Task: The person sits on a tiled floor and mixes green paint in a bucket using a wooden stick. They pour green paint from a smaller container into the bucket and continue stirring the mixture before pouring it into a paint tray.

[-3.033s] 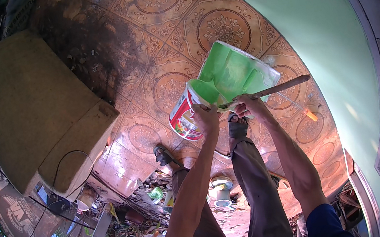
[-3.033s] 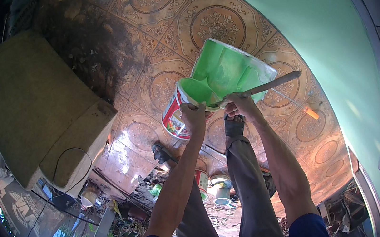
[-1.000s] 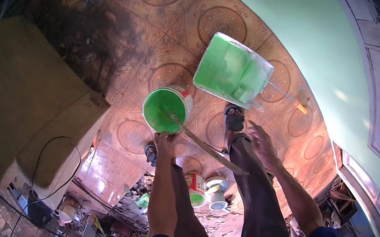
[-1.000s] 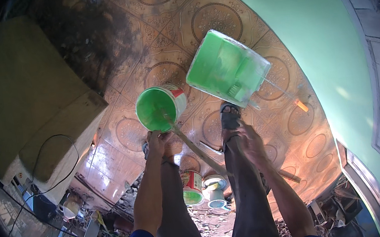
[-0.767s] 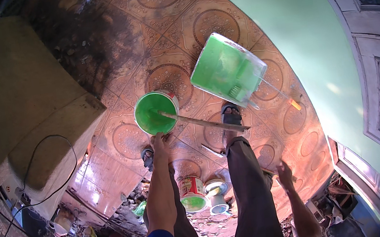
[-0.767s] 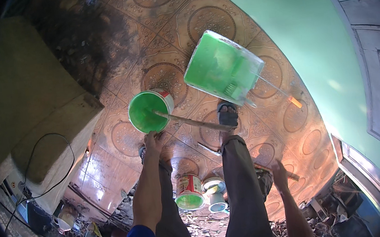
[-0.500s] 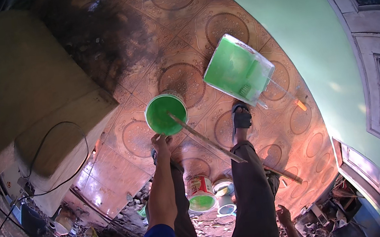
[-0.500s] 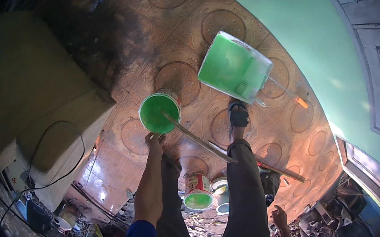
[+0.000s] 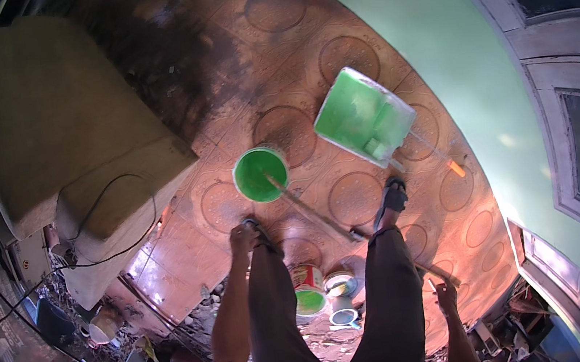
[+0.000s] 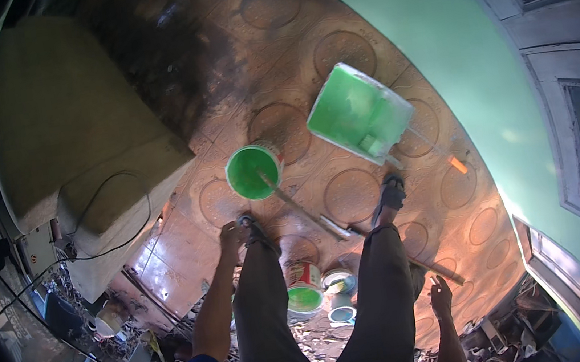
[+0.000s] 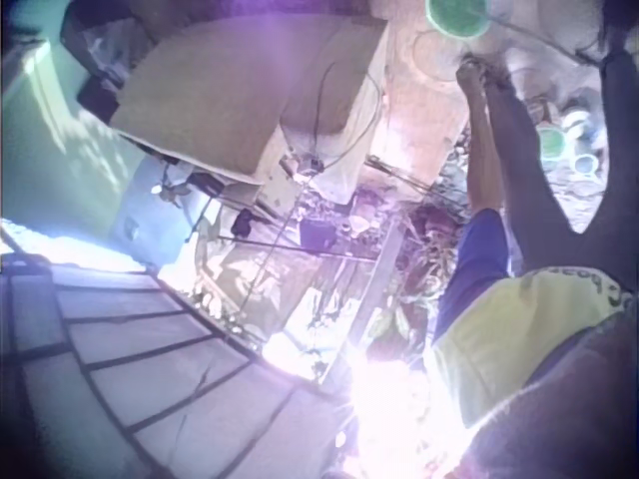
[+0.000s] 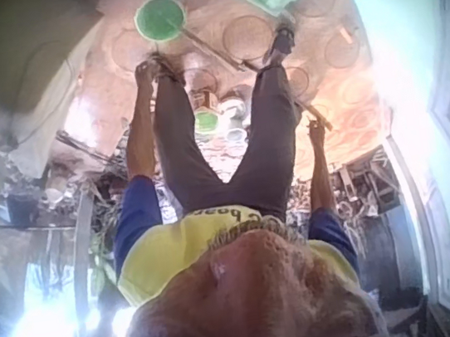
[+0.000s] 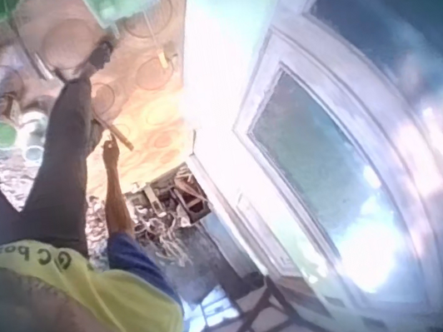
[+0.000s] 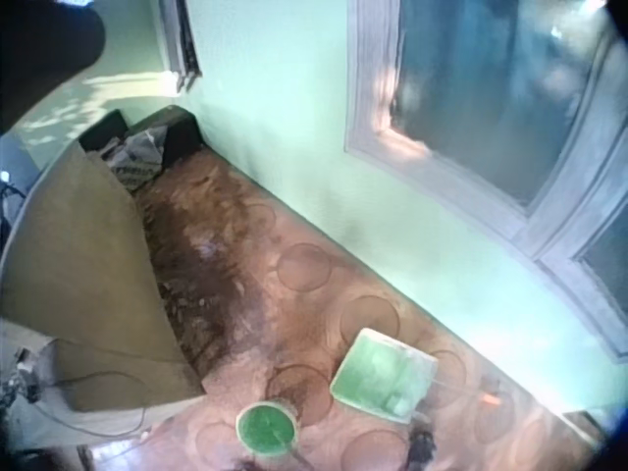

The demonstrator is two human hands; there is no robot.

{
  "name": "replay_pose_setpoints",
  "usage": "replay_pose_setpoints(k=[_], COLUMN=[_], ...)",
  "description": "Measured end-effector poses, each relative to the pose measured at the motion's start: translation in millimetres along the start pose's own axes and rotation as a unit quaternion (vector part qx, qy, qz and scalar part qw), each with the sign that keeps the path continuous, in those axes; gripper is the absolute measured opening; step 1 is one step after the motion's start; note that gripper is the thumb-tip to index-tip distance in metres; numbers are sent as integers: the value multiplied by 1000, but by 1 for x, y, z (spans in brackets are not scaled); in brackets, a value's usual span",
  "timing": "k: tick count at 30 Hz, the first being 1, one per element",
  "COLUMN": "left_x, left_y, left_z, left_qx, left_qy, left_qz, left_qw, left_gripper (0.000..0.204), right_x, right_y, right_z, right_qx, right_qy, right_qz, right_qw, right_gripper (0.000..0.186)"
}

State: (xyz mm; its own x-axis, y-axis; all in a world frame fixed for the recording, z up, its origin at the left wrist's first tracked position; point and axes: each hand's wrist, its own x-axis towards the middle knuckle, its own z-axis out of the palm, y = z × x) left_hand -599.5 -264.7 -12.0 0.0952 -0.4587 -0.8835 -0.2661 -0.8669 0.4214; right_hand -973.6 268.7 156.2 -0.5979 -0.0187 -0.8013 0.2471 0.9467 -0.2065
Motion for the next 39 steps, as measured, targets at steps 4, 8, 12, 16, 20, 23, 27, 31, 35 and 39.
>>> replay_pose_setpoints(k=[4,8,12,16,20,23,27,31,35,39], left_x=[-27,-123,-224,-250,-241,-214,-172,-120,-54,2], left_y=[7,68,142,186,166,103,12,-52,-129,-130], left_z=[-26,15,131,252,366,420,430,421,418,425], left_qx=[-19,-7,-33,-99,-216,-186,-136,-122,-105,-122], left_qy=[6,99,65,-62,-140,-145,-102,-59,-29,-18], left_qz=[102,212,315,359,289,169,136,71,72,128], left_qw=[995,972,946,926,922,957,976,988,991,984], left_gripper=[48,41,37,32,25,29,35,44,48,68], right_x=[75,135,177,184,137,103,117,203,296,373], right_y=[-19,-53,-43,11,15,-1,-30,-23,-56,-111], right_z=[-45,-118,-195,-253,-284,-293,-276,-252,-193,-143], right_qx=[-54,-49,-110,-192,-276,-235,-251,-299,-321,-337], right_qy=[-18,-75,-71,-80,-147,-109,-94,-149,-54,-41], right_qz=[-106,-79,-139,-174,18,107,97,-70,-292,-279], right_qw=[993,993,982,963,950,960,959,940,899,898], right_gripper=[44,43,41,33,25,22,21,27,25,35])
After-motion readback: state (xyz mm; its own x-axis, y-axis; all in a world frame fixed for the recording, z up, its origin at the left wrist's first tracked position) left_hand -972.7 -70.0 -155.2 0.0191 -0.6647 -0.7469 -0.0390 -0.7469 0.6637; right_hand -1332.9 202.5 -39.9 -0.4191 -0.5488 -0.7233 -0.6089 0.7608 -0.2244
